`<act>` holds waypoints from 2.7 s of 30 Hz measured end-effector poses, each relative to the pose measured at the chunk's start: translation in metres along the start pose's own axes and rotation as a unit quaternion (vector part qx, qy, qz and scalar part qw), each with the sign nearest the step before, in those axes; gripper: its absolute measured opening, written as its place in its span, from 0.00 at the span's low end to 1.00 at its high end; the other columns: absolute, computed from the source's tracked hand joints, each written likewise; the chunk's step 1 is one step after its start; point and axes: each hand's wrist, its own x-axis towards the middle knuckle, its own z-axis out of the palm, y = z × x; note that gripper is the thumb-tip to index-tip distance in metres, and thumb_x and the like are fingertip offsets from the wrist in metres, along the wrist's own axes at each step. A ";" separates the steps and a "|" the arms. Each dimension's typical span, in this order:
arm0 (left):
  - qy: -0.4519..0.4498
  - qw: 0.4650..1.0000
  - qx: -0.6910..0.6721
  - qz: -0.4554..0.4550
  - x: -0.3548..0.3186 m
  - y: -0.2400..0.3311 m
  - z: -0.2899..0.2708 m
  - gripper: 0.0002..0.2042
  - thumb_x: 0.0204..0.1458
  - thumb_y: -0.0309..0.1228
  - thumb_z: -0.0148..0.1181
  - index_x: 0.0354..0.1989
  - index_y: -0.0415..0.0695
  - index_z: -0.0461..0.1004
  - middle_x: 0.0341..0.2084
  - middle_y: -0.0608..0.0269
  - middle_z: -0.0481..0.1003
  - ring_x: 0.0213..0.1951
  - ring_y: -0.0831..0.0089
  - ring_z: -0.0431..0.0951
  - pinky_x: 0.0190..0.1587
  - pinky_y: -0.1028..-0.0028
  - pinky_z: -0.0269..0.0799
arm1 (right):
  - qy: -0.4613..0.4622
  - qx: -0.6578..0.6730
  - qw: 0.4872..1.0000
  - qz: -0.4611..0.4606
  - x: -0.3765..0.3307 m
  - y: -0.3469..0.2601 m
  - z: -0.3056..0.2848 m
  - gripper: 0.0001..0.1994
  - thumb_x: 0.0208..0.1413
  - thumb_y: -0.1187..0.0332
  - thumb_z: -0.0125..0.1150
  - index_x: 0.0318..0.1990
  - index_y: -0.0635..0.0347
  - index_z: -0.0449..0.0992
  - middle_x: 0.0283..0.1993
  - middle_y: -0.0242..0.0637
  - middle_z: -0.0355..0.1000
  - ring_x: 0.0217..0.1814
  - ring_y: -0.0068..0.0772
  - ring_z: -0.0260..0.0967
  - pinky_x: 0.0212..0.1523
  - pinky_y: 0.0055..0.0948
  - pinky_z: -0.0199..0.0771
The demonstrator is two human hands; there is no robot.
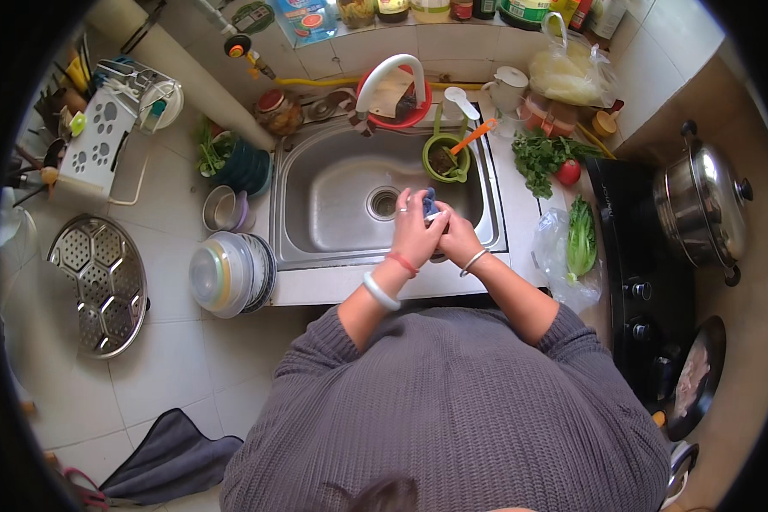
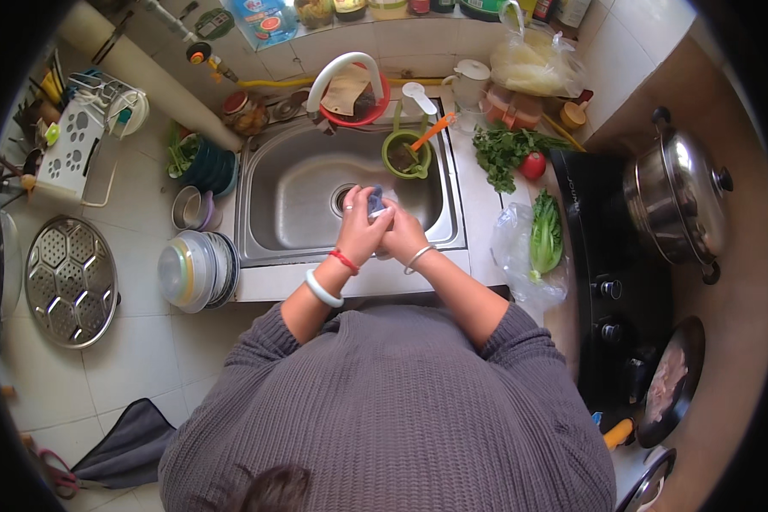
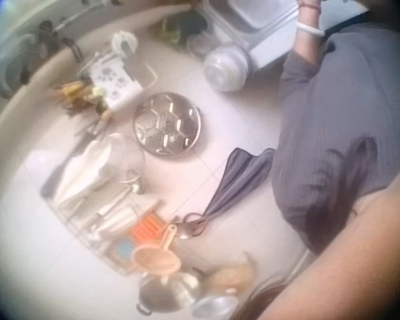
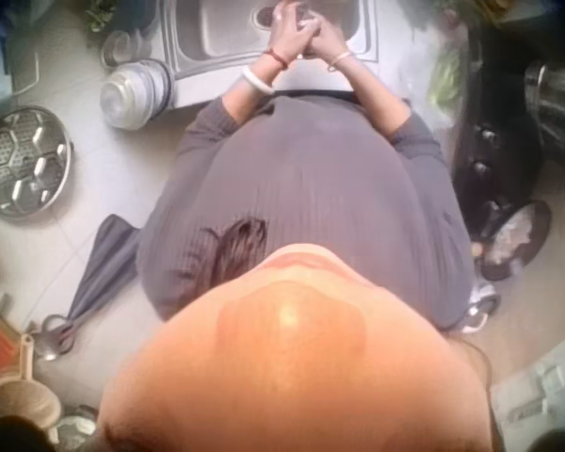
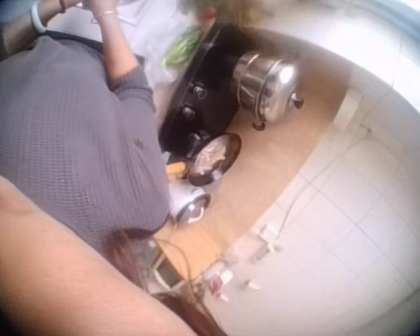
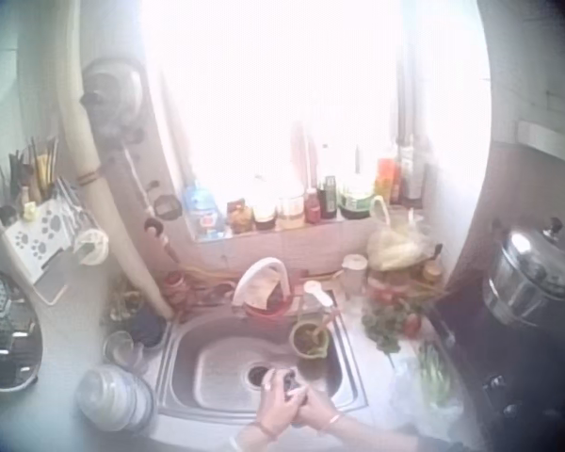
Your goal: The person washes leafy greens in a bowl at the sink, then moves to the stove to stir-fry meat in a pan using a spatula. They also handle a pot of boiling water and prepare noodles by placing them in a bowl.
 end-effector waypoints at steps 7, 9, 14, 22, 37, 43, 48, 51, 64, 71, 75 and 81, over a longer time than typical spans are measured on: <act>-0.086 0.969 -0.230 0.022 0.029 0.031 0.005 0.11 0.53 0.33 0.49 0.41 0.42 0.70 0.29 0.51 0.73 0.34 0.57 0.74 0.37 0.68 0.68 | -0.140 0.203 0.964 0.098 0.001 -0.003 -0.068 0.20 0.42 0.70 0.58 0.46 0.63 0.68 0.34 0.30 0.68 0.31 0.19 0.66 0.32 0.19 0.69; -0.072 0.969 -0.236 0.011 0.038 0.040 0.007 0.09 0.54 0.31 0.48 0.29 0.39 0.70 0.25 0.50 0.72 0.30 0.54 0.73 0.33 0.65 0.67 | -0.120 0.294 0.937 0.143 -0.003 -0.011 -0.073 0.20 0.44 0.68 0.58 0.46 0.64 0.68 0.34 0.28 0.70 0.33 0.18 0.67 0.33 0.18 0.68; -0.074 0.988 -0.123 0.058 0.047 0.010 0.036 0.11 0.55 0.35 0.45 0.30 0.41 0.68 0.24 0.46 0.71 0.30 0.47 0.72 0.30 0.57 0.66 | -0.035 0.185 0.976 0.113 0.007 0.013 -0.062 0.18 0.44 0.64 0.62 0.42 0.64 0.72 0.33 0.31 0.72 0.34 0.22 0.70 0.34 0.22 0.70; -0.375 0.860 -0.334 -0.090 0.051 0.001 0.033 0.21 0.50 0.33 0.58 0.53 0.46 0.65 0.38 0.66 0.69 0.38 0.80 0.69 0.39 0.80 0.68 | 0.080 -0.055 0.995 0.039 -0.016 0.021 -0.080 0.20 0.38 0.67 0.61 0.44 0.56 0.73 0.38 0.42 0.73 0.38 0.40 0.72 0.41 0.32 0.71; -0.544 0.764 -0.292 -0.187 0.042 0.050 0.063 0.21 0.47 0.38 0.59 0.47 0.38 0.66 0.33 0.61 0.73 0.31 0.76 0.75 0.30 0.77 0.73 | 0.266 -0.206 0.941 -0.042 -0.084 0.038 -0.099 0.18 0.39 0.75 0.54 0.44 0.61 0.72 0.51 0.49 0.66 0.53 0.47 0.64 0.54 0.34 0.65; -0.430 0.792 -0.327 -0.285 0.042 0.032 0.073 0.23 0.48 0.40 0.58 0.48 0.37 0.66 0.34 0.60 0.73 0.30 0.73 0.76 0.27 0.74 0.74 | 0.274 -0.137 0.951 -0.028 -0.093 0.042 -0.105 0.17 0.40 0.75 0.54 0.43 0.61 0.72 0.46 0.45 0.69 0.47 0.45 0.68 0.49 0.32 0.68; -0.284 0.890 -0.245 -0.259 0.052 0.044 0.083 0.29 0.42 0.45 0.62 0.44 0.32 0.64 0.28 0.55 0.73 0.21 0.73 0.74 0.22 0.77 0.71 | 0.268 -0.065 0.961 0.003 -0.094 0.045 -0.108 0.15 0.43 0.74 0.53 0.42 0.60 0.73 0.46 0.40 0.70 0.46 0.37 0.70 0.44 0.32 0.70; -0.185 0.953 -0.156 -0.179 0.064 0.058 0.113 0.29 0.36 0.45 0.65 0.38 0.31 0.65 0.28 0.47 0.73 0.30 0.60 0.75 0.34 0.67 0.71 | 0.272 -0.031 0.962 -0.001 -0.093 0.045 -0.116 0.14 0.47 0.79 0.53 0.43 0.64 0.73 0.46 0.38 0.70 0.47 0.31 0.69 0.44 0.26 0.72; -0.053 0.957 -0.198 -0.204 0.067 0.075 0.172 0.25 0.44 0.40 0.60 0.43 0.37 0.59 0.40 0.42 0.66 0.44 0.48 0.68 0.45 0.61 0.65 | 0.235 0.041 0.970 -0.049 -0.055 0.051 -0.144 0.12 0.50 0.82 0.48 0.42 0.68 0.72 0.45 0.39 0.69 0.46 0.27 0.68 0.49 0.24 0.67; -0.114 0.944 -0.233 -0.205 0.065 0.039 0.132 0.20 0.41 0.36 0.61 0.38 0.40 0.61 0.32 0.47 0.70 0.36 0.57 0.72 0.38 0.65 0.67 | 0.213 0.097 0.970 -0.064 -0.024 0.036 -0.141 0.06 0.55 0.74 0.49 0.32 0.67 0.73 0.30 0.33 0.71 0.34 0.21 0.67 0.41 0.20 0.66; -0.175 0.846 -0.383 -0.327 0.068 0.027 0.087 0.23 0.39 0.34 0.60 0.45 0.41 0.63 0.32 0.53 0.72 0.26 0.68 0.76 0.18 0.68 0.72 | 0.162 0.157 0.971 -0.076 0.000 0.024 -0.130 0.12 0.58 0.69 0.50 0.24 0.64 0.70 0.23 0.30 0.69 0.27 0.18 0.64 0.34 0.19 0.64; -0.151 0.887 -0.326 -0.289 0.057 0.006 0.070 0.26 0.40 0.37 0.62 0.48 0.39 0.62 0.35 0.50 0.72 0.30 0.65 0.77 0.22 0.66 0.75 | 0.120 0.099 0.982 -0.109 0.026 0.008 -0.113 0.15 0.54 0.71 0.55 0.16 0.59 0.62 0.15 0.27 0.64 0.16 0.12 0.56 0.18 0.15 0.53</act>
